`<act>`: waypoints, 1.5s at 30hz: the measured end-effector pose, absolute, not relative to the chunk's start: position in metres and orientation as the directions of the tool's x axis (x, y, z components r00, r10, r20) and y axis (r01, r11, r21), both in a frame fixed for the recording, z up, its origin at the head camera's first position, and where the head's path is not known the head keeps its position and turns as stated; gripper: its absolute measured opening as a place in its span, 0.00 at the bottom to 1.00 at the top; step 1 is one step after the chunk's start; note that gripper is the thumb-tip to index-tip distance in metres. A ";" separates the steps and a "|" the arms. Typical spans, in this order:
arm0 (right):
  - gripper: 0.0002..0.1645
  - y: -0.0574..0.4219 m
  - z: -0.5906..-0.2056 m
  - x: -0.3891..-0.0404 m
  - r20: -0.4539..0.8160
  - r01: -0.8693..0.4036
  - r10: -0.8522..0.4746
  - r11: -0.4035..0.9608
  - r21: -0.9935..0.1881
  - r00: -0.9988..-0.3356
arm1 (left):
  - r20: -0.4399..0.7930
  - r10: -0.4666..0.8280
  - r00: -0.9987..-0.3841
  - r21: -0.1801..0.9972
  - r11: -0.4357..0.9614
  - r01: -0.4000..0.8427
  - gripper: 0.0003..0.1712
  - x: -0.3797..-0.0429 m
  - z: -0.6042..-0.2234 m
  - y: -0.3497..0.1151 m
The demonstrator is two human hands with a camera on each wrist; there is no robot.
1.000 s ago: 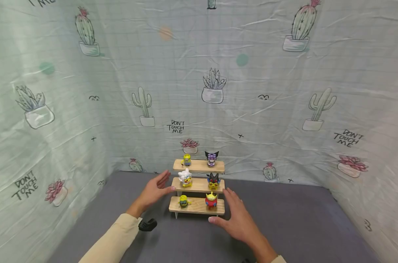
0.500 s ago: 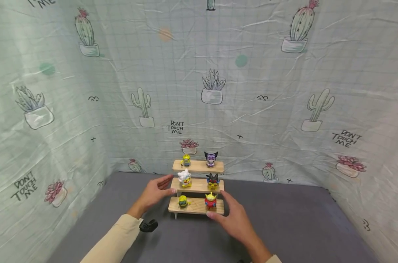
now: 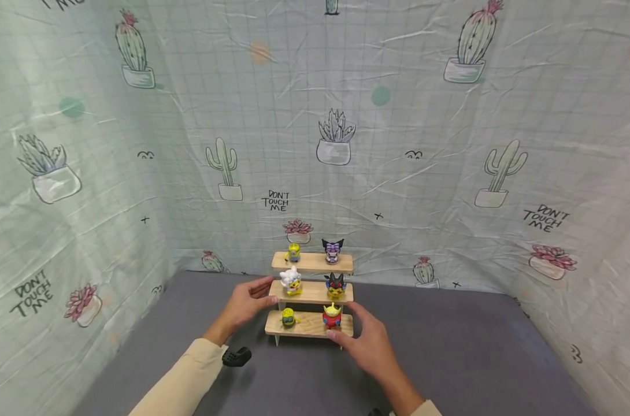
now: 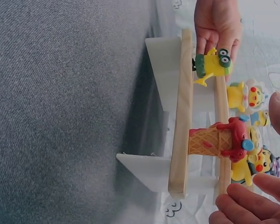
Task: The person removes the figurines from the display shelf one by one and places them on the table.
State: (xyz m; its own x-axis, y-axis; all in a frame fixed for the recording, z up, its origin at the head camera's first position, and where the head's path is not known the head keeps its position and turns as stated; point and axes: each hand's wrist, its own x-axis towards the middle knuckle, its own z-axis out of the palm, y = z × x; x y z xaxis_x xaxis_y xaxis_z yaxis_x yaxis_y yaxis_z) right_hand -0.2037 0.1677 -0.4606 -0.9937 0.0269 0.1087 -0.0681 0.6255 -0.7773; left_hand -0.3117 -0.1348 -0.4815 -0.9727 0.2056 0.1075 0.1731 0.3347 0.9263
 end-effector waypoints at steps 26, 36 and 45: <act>0.42 0.168 -0.456 -0.208 0.171 -0.117 0.054 0.529 -0.841 -0.984 | 0.128 0.154 -0.980 0.937 0.305 0.171 0.36 -0.311 -0.486 -0.132; 0.42 0.175 -0.445 -0.214 0.198 -0.141 0.053 0.526 -0.839 -0.979 | 0.125 0.160 -0.979 0.935 0.310 0.170 0.35 -0.310 -0.486 -0.134; 0.41 0.180 -0.431 -0.222 0.200 -0.151 0.048 0.499 -0.853 -0.979 | 0.116 0.161 -0.980 0.940 0.301 0.160 0.35 -0.309 -0.483 -0.133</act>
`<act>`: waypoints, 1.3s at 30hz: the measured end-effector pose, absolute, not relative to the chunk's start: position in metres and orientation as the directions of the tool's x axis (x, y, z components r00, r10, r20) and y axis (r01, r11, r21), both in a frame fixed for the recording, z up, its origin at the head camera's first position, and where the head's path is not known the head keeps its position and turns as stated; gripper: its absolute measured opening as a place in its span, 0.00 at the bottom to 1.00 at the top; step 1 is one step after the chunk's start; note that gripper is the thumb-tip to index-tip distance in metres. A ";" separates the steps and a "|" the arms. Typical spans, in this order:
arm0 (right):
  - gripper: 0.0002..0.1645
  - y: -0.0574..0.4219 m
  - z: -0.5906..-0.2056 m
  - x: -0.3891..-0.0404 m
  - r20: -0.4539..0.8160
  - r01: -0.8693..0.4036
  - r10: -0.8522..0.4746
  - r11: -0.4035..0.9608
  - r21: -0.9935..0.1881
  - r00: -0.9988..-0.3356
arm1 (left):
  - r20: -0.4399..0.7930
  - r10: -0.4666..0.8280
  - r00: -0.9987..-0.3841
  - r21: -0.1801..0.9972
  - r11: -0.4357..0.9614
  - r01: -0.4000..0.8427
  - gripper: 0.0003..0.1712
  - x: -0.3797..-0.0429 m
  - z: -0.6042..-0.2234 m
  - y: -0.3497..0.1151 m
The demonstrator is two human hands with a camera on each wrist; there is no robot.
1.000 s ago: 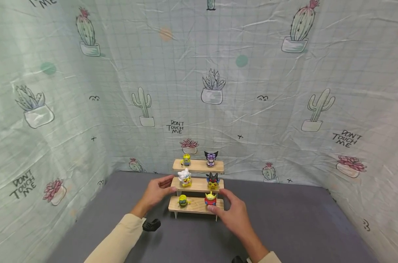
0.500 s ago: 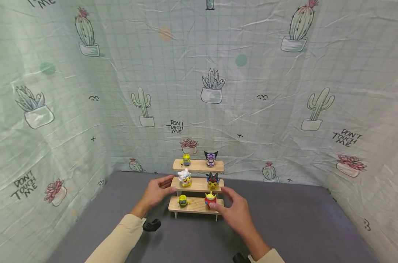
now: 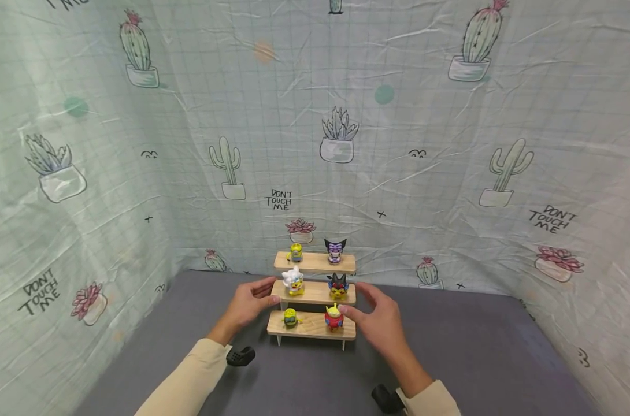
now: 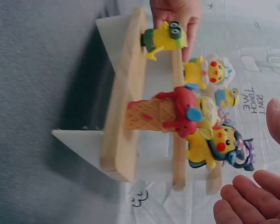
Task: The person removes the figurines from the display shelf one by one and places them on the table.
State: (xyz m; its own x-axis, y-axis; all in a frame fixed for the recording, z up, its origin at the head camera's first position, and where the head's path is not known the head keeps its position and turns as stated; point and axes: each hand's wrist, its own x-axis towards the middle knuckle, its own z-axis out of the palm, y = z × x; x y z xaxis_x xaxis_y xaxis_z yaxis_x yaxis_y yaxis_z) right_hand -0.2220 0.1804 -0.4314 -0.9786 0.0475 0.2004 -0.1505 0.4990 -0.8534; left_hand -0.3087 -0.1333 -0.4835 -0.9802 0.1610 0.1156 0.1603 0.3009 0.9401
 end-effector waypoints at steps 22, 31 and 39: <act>0.37 0.176 -0.405 -0.250 0.165 -0.120 0.049 0.492 -0.862 -0.985 | 0.092 0.149 -0.984 0.946 0.295 0.133 0.35 -0.314 -0.486 -0.133; 0.38 0.179 -0.397 -0.261 0.134 -0.108 0.034 0.417 -0.903 -0.990 | 0.088 0.142 -0.986 0.946 0.297 0.127 0.35 -0.315 -0.487 -0.132; 0.37 0.177 -0.394 -0.275 0.127 -0.100 0.047 0.374 -0.922 -0.991 | 0.094 0.152 -0.984 0.941 0.310 0.138 0.35 -0.313 -0.485 -0.132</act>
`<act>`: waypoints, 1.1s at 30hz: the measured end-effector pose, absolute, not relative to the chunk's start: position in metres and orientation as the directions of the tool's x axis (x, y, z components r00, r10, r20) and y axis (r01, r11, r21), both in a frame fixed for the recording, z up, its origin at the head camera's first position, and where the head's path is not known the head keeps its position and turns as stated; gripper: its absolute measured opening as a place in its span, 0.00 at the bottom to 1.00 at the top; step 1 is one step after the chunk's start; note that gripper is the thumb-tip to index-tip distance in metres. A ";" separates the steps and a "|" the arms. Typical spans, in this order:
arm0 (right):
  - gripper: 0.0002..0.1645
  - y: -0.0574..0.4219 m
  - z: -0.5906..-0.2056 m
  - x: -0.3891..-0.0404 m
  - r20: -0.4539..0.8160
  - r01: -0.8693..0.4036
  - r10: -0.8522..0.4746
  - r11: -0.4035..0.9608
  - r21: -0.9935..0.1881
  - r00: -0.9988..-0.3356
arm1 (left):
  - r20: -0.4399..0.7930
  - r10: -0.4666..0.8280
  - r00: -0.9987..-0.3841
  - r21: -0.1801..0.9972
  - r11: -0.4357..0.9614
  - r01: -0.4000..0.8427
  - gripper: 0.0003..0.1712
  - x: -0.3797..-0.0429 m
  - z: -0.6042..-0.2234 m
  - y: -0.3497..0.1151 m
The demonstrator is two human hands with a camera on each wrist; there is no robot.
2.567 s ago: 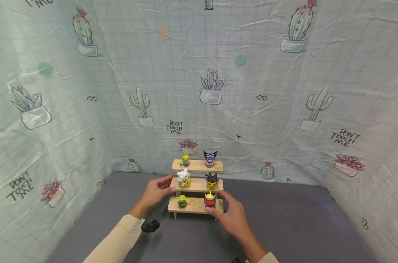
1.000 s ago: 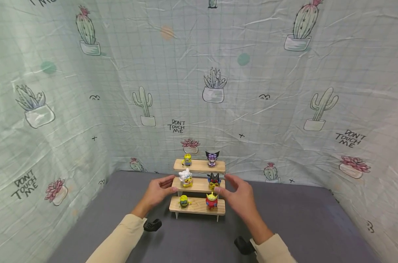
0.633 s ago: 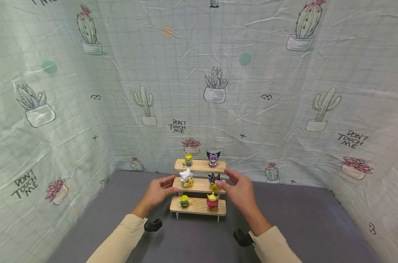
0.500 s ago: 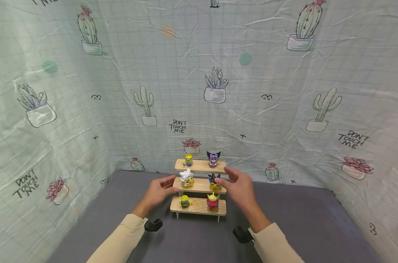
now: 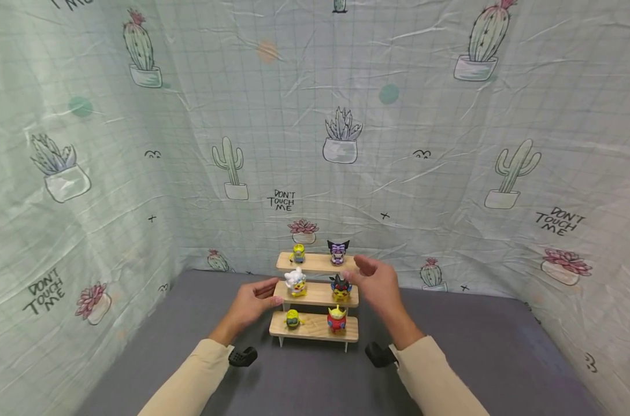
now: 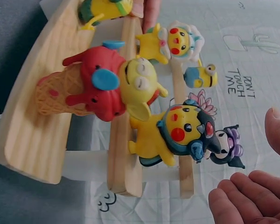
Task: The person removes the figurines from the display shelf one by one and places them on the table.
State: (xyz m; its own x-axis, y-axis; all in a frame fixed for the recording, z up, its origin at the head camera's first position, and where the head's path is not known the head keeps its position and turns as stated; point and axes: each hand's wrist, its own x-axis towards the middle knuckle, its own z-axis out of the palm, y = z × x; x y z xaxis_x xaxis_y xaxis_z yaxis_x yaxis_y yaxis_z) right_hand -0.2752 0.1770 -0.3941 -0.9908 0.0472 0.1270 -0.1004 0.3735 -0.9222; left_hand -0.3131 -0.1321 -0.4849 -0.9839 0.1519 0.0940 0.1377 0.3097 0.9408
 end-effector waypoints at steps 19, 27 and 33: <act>0.39 0.171 -0.384 -0.306 0.070 -0.049 0.050 0.341 -0.939 -0.996 | 0.089 0.136 -0.987 0.947 0.295 0.126 0.35 -0.313 -0.485 -0.131; 0.40 0.172 -0.382 -0.322 0.040 -0.031 0.023 0.321 -0.947 -0.999 | 0.077 0.129 -0.989 0.947 0.300 0.113 0.37 -0.314 -0.486 -0.132; 0.41 0.171 -0.383 -0.331 0.020 -0.014 0.017 0.293 -0.956 -1.000 | 0.085 0.128 -0.988 0.947 0.299 0.120 0.36 -0.314 -0.485 -0.131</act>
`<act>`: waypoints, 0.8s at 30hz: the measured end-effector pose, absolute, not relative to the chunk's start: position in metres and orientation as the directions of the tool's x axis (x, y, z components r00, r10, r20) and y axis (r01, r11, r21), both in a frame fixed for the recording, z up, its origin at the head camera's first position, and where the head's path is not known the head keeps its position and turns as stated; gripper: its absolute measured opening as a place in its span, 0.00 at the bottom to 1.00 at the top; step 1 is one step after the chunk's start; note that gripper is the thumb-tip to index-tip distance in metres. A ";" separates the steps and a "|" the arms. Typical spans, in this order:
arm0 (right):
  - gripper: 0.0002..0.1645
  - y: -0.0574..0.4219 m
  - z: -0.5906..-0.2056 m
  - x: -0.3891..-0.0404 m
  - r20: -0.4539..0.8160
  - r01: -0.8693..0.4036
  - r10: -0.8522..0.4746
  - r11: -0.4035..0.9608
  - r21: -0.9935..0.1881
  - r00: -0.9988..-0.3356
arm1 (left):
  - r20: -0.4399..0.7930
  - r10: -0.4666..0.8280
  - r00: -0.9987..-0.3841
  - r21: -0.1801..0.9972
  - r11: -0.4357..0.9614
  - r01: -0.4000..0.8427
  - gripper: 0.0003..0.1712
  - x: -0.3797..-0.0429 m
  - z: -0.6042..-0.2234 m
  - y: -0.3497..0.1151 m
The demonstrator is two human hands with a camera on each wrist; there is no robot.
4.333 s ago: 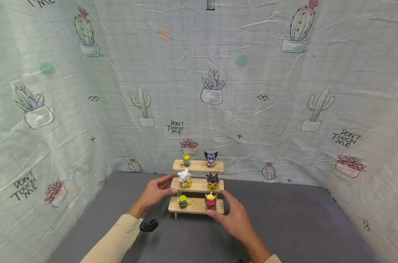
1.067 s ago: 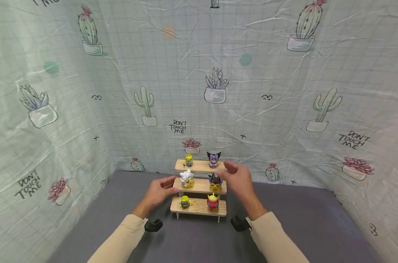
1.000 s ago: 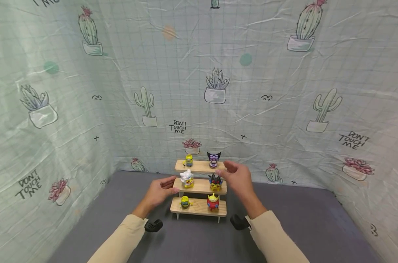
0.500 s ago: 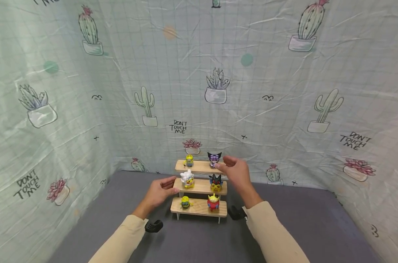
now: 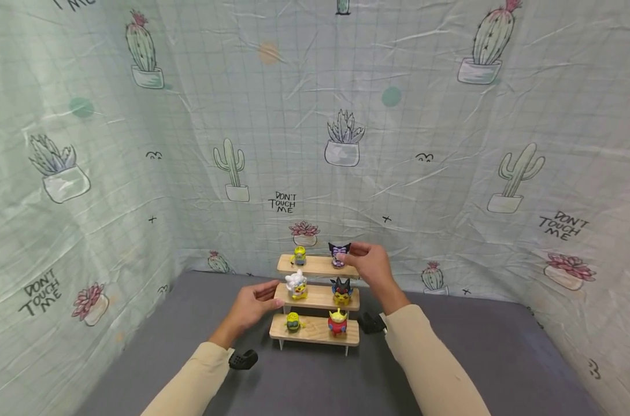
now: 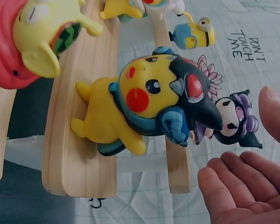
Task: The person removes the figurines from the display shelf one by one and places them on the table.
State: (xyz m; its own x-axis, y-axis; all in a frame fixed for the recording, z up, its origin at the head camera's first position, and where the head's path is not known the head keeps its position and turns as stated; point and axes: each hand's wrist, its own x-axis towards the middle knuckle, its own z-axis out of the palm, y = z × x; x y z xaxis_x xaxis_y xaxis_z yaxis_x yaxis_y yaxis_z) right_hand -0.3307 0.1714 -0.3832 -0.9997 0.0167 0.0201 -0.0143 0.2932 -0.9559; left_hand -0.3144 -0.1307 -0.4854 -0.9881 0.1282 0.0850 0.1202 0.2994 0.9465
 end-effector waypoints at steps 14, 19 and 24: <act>0.37 0.166 -0.387 -0.344 -0.001 0.001 0.000 0.245 -0.970 -1.000 | 0.090 0.132 -0.987 0.946 0.298 0.126 0.36 -0.314 -0.485 -0.132; 0.32 0.163 -0.386 -0.346 0.007 -0.004 0.010 0.234 -0.972 -1.000 | 0.084 0.137 -0.987 0.948 0.294 0.121 0.36 -0.313 -0.485 -0.131; 0.28 0.162 -0.387 -0.347 0.009 -0.005 0.015 0.255 -0.967 -1.000 | 0.083 0.136 -0.987 0.950 0.290 0.120 0.37 -0.313 -0.483 -0.130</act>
State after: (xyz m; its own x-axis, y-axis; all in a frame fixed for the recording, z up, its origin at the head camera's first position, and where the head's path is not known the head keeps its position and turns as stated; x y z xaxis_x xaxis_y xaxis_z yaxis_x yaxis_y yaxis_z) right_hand -0.3474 0.1618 -0.3870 -0.9999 0.0145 0.0094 -0.0054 0.2553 -0.9668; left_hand -0.3132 -0.1302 -0.4830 -0.9872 0.1364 0.0831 0.1200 0.2899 0.9495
